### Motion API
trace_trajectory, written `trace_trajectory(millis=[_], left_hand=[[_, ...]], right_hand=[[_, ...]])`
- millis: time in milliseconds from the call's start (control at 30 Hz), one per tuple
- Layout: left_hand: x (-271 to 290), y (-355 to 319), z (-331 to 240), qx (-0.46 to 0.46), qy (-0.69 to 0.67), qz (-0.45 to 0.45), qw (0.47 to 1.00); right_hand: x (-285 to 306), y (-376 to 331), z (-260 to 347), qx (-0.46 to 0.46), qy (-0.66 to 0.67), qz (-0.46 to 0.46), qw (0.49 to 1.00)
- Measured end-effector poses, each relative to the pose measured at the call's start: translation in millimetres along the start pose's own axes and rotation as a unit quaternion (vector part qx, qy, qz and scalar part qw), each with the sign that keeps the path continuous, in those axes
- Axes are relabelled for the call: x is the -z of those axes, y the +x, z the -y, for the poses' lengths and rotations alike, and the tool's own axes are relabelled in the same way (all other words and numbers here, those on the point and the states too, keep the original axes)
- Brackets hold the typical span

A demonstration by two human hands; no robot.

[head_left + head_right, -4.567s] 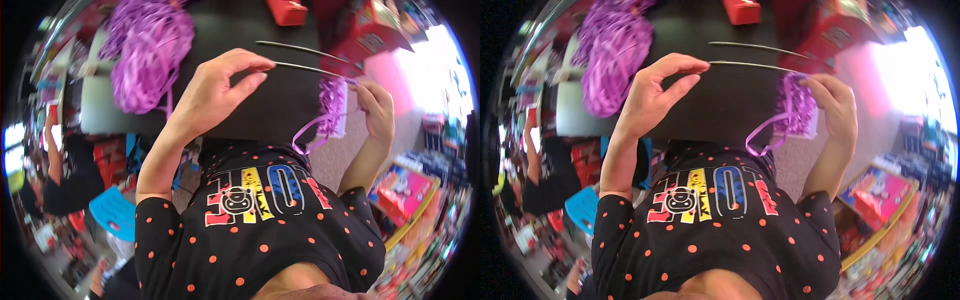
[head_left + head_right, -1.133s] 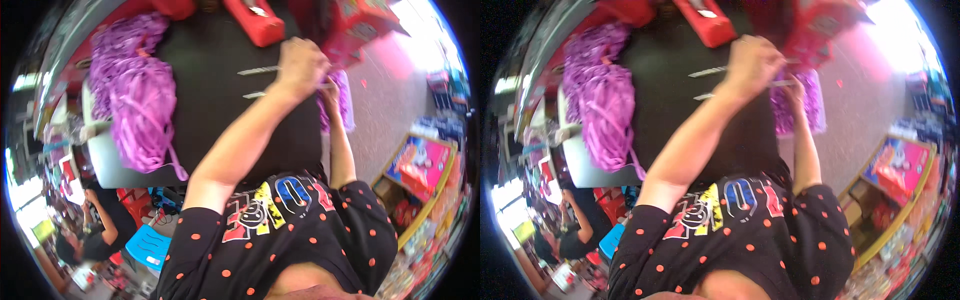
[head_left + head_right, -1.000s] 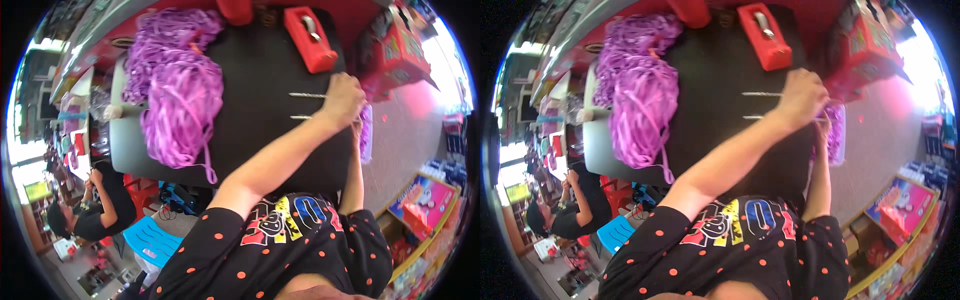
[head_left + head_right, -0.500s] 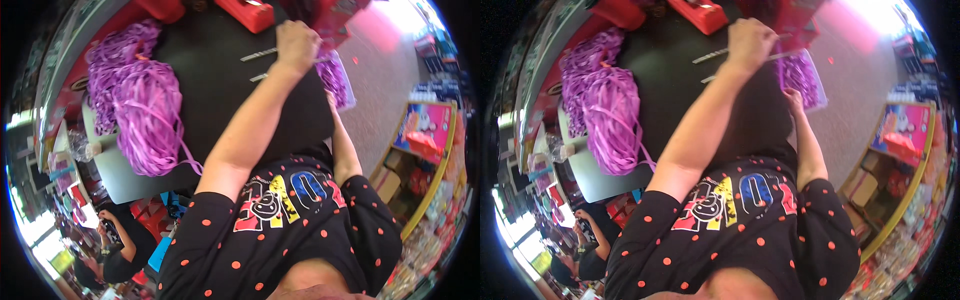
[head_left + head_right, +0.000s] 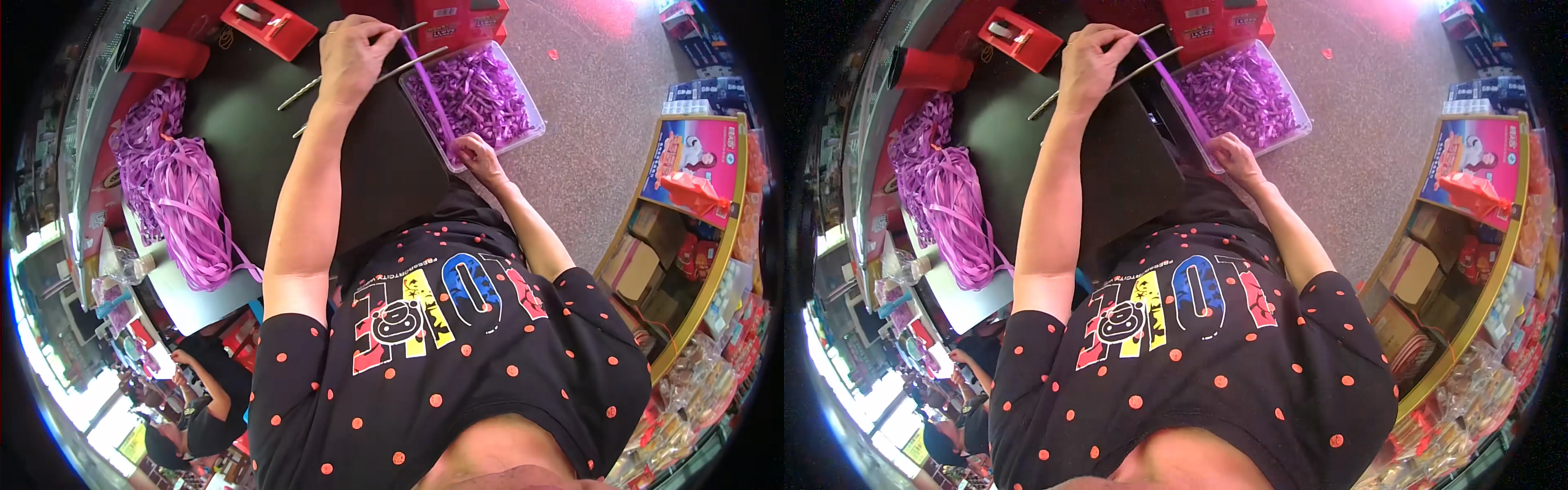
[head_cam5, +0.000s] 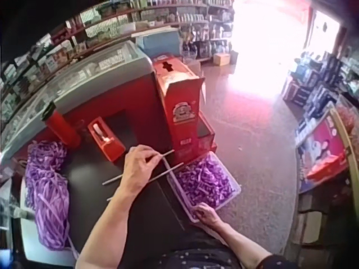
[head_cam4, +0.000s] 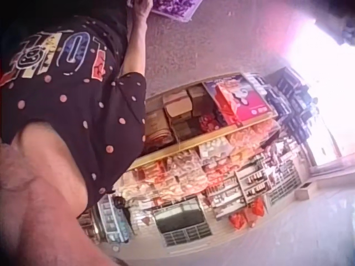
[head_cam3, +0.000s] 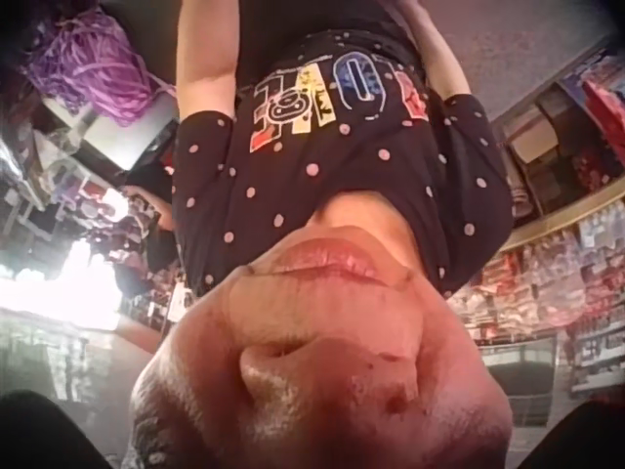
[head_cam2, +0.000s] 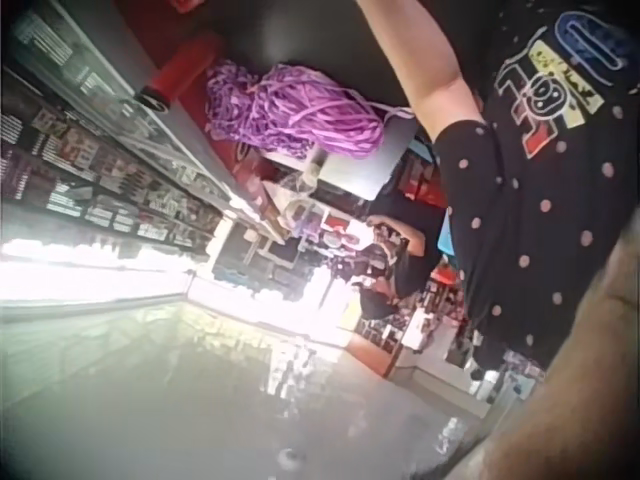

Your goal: Assembling decorative ribbon bows using a workstation jig and tape.

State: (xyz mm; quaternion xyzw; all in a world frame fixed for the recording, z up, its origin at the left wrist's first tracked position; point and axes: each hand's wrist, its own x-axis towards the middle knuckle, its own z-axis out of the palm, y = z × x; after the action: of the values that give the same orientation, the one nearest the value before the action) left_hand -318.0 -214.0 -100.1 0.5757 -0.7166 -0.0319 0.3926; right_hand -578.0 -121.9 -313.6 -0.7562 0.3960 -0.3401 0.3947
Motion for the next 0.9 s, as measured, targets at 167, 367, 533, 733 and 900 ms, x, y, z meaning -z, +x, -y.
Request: trace_trajectory(millis=[167,367,533,733,900], left_hand=[[1.1,1.6,1.2,0.031,-0.013,0.028,0.999],[6.5,6.6,-10.9,0.072,-0.08,0.078,0.991],[9.3,3.9,-12.0,0.068,-0.071,0.072,0.993],[17.9,7.6,-24.7,0.091,-0.071,0.091,0.989],[15.4,8.6,-28.2,0.087,-0.069,0.07,0.991]], right_hand=[[6.5,-15.1,18.8,-0.078,0.075,-0.022,0.994],[5.1,-25.4,8.4,-0.167,0.175,-0.028,0.97],[-0.9,-12.2,-2.1,-0.148,0.045,-0.03,0.987],[6.9,3.3,-2.3,-0.183,0.014,0.047,0.982],[6.2,4.6,-21.7,-0.07,-0.061,0.054,0.994]])
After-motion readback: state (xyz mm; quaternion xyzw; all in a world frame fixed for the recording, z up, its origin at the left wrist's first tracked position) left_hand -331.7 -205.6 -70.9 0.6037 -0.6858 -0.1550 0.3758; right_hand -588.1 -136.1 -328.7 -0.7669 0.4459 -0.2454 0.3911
